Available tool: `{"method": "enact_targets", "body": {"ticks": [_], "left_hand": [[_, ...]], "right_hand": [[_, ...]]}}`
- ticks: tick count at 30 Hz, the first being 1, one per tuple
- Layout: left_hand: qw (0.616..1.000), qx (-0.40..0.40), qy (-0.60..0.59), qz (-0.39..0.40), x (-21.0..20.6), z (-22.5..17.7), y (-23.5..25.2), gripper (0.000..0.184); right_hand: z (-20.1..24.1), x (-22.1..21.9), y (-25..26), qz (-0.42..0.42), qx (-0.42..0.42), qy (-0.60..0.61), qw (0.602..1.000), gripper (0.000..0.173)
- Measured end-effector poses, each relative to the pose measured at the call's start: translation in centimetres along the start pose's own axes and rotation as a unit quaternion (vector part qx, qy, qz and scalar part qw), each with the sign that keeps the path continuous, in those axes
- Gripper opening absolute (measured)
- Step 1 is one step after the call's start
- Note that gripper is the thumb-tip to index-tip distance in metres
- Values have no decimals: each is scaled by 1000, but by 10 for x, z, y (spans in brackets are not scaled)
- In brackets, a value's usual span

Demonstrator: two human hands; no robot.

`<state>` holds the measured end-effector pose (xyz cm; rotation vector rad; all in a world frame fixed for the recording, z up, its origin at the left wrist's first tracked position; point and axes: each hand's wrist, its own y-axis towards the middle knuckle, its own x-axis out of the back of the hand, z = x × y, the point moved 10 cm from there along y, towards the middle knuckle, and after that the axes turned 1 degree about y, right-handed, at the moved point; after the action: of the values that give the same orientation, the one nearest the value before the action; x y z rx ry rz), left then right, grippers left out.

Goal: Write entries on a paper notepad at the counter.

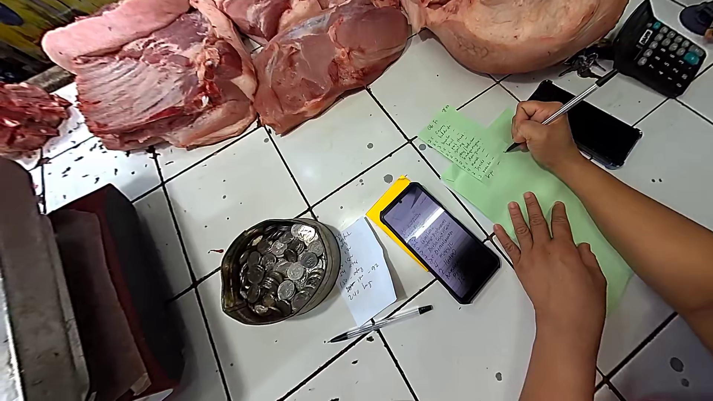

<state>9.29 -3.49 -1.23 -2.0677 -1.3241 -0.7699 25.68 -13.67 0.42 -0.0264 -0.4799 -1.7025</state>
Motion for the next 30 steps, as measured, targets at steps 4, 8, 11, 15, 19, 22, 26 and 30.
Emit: {"method": "enact_targets", "body": {"ticks": [4, 8, 11, 15, 19, 22, 26, 30], "left_hand": [[1000, -6, -6, -12, 0, 0, 0, 55], [1000, -4, -1, -9, 1, 0, 0, 55], [1000, -1, -5, -2, 0, 0, 0, 56], [1000, -4, -3, -4, -1, 0, 0, 56], [1000, -6, -3, -8, 0, 0, 0, 55], [1000, -8, -3, -10, 1, -1, 0, 55], [1000, -11, 0, -15, 2, -2, 0, 56], [1000, -13, 5, -20, 1, -2, 0, 56]], "right_hand": [[-2, 3, 2, -7, -9, 12, 1000, 26], [-3, 7, 1, -37, -7, 6, 999, 26], [0, 5, -1, -33, -6, -4, 999, 26], [0, 6, 0, -32, -4, 1, 999, 28], [-1, 8, -1, -48, -3, -12, 999, 27], [-1, 10, -1, -58, -4, -21, 998, 27], [-4, 12, 0, -44, -21, 28, 998, 26], [-10, 17, 0, -51, -50, 114, 991, 25]]}}
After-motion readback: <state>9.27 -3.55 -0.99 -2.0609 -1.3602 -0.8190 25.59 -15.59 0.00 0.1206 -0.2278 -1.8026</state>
